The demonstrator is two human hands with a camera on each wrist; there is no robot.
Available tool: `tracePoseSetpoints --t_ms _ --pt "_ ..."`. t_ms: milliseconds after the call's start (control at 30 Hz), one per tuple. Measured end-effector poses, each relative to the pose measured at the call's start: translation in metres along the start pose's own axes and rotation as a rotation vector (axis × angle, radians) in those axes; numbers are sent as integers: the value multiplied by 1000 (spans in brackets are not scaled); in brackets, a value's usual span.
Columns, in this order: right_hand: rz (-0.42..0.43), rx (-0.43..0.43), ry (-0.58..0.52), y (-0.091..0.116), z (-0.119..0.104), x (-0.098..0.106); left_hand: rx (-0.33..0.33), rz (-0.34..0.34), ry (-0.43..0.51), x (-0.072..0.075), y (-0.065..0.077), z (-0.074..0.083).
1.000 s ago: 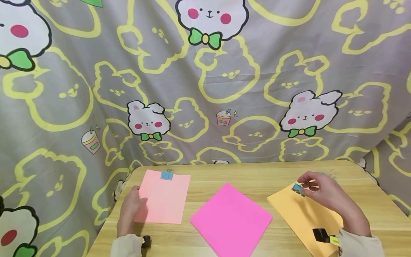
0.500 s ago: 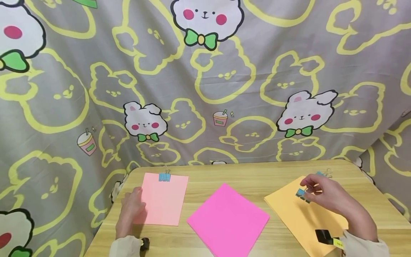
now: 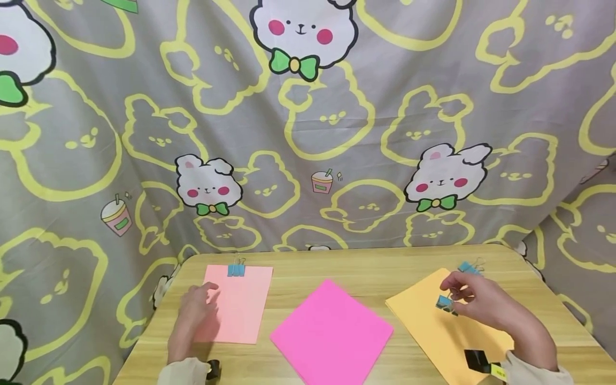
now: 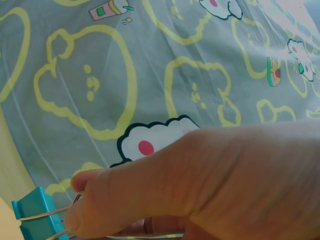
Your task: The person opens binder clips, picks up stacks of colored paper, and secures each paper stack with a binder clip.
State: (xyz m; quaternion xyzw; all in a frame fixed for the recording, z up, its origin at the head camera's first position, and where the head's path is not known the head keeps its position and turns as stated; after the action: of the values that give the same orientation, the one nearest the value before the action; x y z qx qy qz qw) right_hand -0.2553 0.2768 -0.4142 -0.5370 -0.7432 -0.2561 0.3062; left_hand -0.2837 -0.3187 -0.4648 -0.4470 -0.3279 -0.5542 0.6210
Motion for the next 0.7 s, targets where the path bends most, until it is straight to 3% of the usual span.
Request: tracePoseSetpoints --t_ms 100,233,367,533,700 --pt "16 -16 16 2 2 1 -65 -23 72 -1 -5 20" --pt "25 -23 17 4 4 5 -39 -81 156 -7 -12 37" --pt "23 -21 4 3 4 7 -37 -92 210 -10 -16 53" --pt "20 -30 -2 2 2 6 -65 -122 373 -17 -14 79" --pt "40 -35 2 5 3 5 -125 -212 493 -30 -10 111"
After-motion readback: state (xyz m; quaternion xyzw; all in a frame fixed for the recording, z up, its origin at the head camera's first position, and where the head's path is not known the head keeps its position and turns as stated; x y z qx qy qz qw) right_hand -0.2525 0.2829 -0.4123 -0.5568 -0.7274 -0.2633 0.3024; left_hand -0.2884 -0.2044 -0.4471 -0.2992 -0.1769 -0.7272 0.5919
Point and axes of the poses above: each hand's wrist, its own y-axis away from the middle knuckle, its own x-axis out of the back of the hand, z = x × y, the point moved 8 cm from there along -y, towards the middle knuckle, and after that the axes turned 3 degrees about -x, right-handed, at the moved point
